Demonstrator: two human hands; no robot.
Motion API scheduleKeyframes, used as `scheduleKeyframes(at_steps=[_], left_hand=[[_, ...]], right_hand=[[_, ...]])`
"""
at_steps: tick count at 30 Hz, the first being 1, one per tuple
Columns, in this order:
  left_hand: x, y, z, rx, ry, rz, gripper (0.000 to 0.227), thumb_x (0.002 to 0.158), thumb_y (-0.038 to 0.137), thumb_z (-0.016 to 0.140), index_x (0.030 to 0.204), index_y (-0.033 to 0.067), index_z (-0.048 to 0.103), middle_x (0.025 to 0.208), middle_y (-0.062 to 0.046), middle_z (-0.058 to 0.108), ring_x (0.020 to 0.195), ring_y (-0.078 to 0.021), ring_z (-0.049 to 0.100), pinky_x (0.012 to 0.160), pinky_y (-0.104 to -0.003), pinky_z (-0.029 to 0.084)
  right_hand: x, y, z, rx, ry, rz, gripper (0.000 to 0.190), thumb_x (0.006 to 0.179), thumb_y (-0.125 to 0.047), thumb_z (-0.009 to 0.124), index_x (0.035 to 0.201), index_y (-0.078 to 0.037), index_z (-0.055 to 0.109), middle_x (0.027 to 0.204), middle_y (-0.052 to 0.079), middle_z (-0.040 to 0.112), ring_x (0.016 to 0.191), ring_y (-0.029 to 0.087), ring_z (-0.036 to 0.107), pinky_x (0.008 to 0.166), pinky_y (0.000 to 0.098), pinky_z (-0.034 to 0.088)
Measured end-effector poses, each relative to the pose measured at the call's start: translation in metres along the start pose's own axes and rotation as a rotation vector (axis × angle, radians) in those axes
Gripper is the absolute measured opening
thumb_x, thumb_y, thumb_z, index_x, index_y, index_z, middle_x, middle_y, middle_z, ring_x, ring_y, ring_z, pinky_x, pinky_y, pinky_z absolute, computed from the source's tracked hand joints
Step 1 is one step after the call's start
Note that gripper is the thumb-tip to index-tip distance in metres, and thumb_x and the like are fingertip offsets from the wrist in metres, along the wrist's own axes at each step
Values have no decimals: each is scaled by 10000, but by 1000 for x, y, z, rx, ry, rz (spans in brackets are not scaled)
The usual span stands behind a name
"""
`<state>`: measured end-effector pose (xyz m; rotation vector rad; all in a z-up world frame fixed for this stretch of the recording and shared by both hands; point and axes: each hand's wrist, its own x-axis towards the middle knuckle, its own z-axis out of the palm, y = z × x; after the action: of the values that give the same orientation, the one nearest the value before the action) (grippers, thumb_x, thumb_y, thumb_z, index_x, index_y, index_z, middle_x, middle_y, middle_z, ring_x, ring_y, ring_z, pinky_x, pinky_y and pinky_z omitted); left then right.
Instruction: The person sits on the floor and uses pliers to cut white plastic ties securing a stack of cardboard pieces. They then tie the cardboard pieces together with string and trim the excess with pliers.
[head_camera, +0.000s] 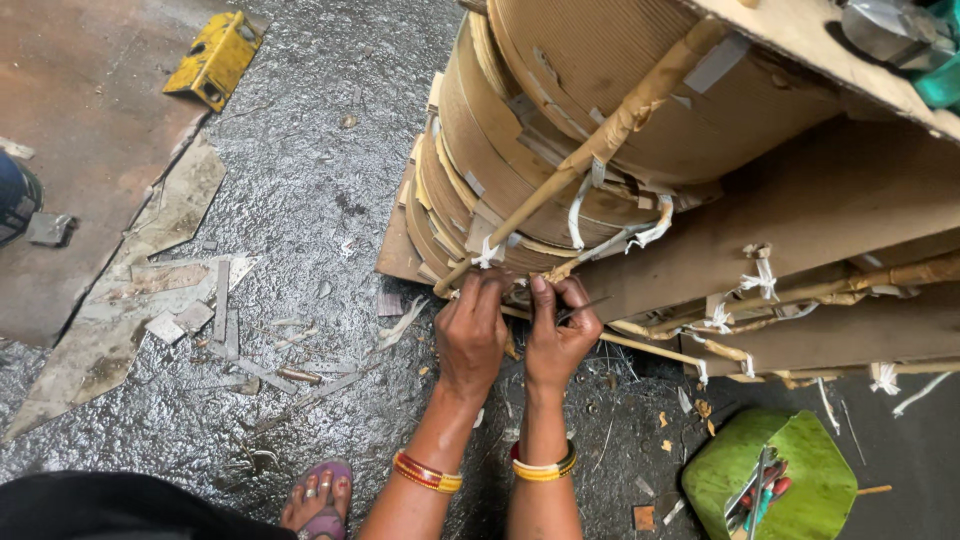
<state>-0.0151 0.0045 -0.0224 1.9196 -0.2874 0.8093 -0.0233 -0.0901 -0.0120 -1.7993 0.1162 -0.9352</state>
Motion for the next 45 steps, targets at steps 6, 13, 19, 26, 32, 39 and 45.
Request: scheduleKeyframes(at_steps=[6, 13, 19, 26, 32, 39, 45], left_hand=[[1, 5, 0, 147, 27, -50, 162, 826, -35, 684, 984, 4, 683, 944, -149, 662, 629, -318, 659, 571, -418, 517], [5, 5, 7, 64, 74, -83, 193, 865, -56, 647, 1051, -16, 679, 940, -147, 654, 693, -310, 687, 611, -407, 541], [-5, 3, 8, -69, 46, -228, 208, 856, -114, 592, 1029, -16, 651, 936, -148, 664, 792, -347, 711, 672, -426, 557], [-10, -15, -10, 42, 12, -390, 182, 853, -100, 626, 1011, -21, 671, 909, -168, 670, 773, -355, 693, 664, -444, 540], [-9, -5, -11, 84, -5, -136, 117, 828, 21, 769, 944, 29, 760, 810, -82, 713, 583, -245, 656, 528, -408, 487], [7, 17, -3, -70, -37, 92, 281, 908, -41, 672, 1180, 21, 709, 1149, -149, 754, 964, -271, 760, 770, -348, 613], [14, 15, 6, -22, -139, -128, 170, 920, -17, 680, 1079, 30, 719, 970, -151, 750, 825, -311, 738, 681, -399, 578]], right_hand=[[-6, 14, -3, 113, -55, 88, 142, 969, -50, 727, 862, 15, 662, 811, -21, 587, 744, 58, 513, 641, 215, 406], [-13, 30, -2, 287, -111, 228, 96, 938, -40, 746, 986, 38, 720, 939, 24, 699, 745, 54, 550, 632, 213, 442], [-19, 35, 2, 344, -92, 299, 102, 909, -30, 747, 950, 51, 703, 966, 29, 728, 647, 49, 531, 553, 215, 417], [-21, 38, 5, 292, -82, 298, 117, 915, -36, 762, 1005, 37, 743, 812, 18, 702, 615, 44, 526, 533, 197, 400], [-27, 41, 6, 67, 11, 153, 65, 937, -56, 738, 954, 6, 732, 831, 6, 727, 654, 34, 577, 560, 187, 429], [-26, 53, 9, 109, 22, 146, 26, 962, -10, 714, 962, 16, 712, 765, 10, 649, 639, 54, 537, 559, 216, 413], [-15, 50, 2, 39, -5, 136, 35, 943, 13, 702, 958, 33, 727, 733, 14, 686, 595, 56, 575, 530, 237, 421]])
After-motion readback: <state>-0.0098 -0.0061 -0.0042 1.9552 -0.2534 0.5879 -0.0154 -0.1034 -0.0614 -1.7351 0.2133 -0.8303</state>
